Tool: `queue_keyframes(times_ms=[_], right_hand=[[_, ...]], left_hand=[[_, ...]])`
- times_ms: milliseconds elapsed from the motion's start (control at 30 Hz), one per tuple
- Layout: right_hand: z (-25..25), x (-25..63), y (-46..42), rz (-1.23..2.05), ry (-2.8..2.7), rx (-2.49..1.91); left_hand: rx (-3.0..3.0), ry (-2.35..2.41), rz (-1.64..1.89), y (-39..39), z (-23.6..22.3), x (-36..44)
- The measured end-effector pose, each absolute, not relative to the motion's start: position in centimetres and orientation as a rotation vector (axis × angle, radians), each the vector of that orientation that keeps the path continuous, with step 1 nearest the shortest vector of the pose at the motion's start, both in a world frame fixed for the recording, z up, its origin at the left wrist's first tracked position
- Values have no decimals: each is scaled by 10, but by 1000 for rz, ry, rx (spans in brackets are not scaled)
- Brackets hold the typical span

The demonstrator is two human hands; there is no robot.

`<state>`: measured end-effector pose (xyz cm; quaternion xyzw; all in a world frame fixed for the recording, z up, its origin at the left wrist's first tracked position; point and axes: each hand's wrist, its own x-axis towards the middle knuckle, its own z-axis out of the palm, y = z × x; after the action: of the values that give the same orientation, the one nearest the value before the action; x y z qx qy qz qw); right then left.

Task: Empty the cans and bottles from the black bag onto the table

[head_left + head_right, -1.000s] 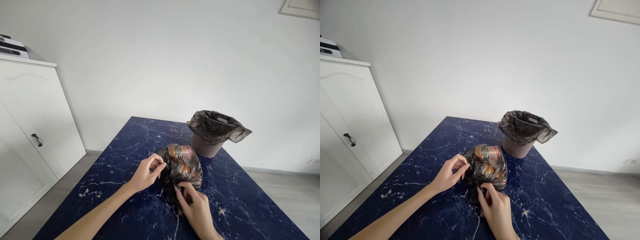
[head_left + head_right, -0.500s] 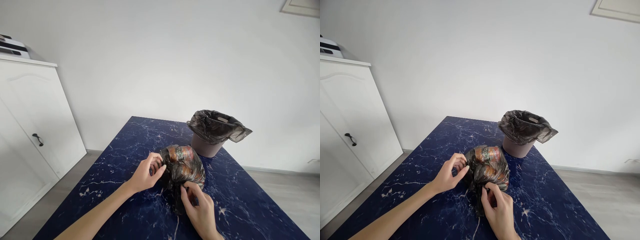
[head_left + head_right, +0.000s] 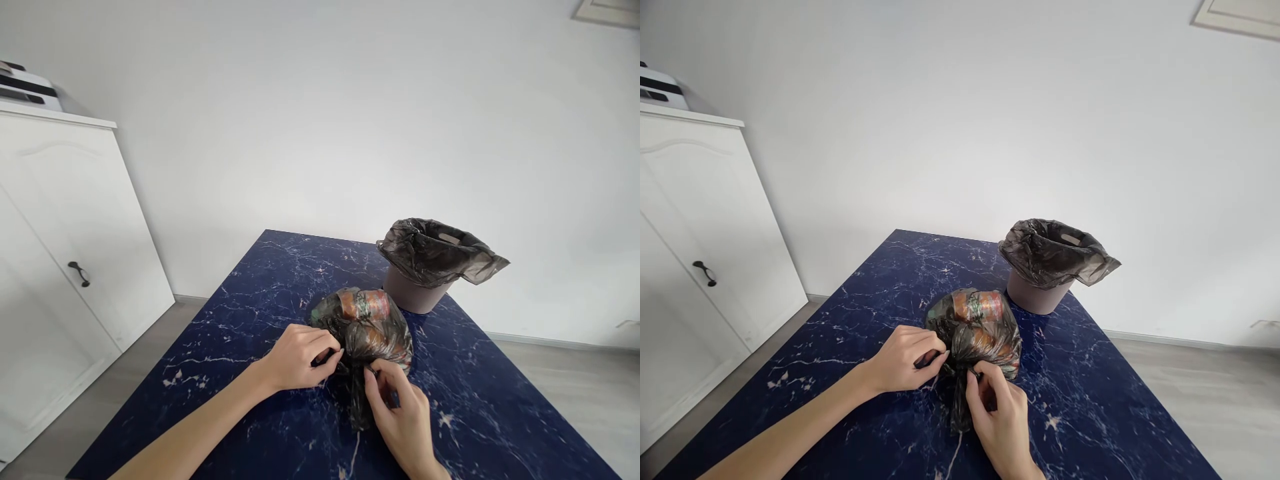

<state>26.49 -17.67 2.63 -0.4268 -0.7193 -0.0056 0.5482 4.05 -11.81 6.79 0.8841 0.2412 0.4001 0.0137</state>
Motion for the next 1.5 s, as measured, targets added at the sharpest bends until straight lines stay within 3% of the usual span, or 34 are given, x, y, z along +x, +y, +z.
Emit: queue_keyframes(times_ms=[533, 1067, 1500], right_hand=[[18, 267, -173, 11, -1761, -1075], [25, 266, -177, -37, -1694, -1024], [24, 270, -178, 36, -1446, -1167]], left_hand=[[2689, 763, 1157, -125, 76, 45], [3031, 893, 1200, -115, 65, 40], [2924, 1248, 1232, -101, 67, 26]])
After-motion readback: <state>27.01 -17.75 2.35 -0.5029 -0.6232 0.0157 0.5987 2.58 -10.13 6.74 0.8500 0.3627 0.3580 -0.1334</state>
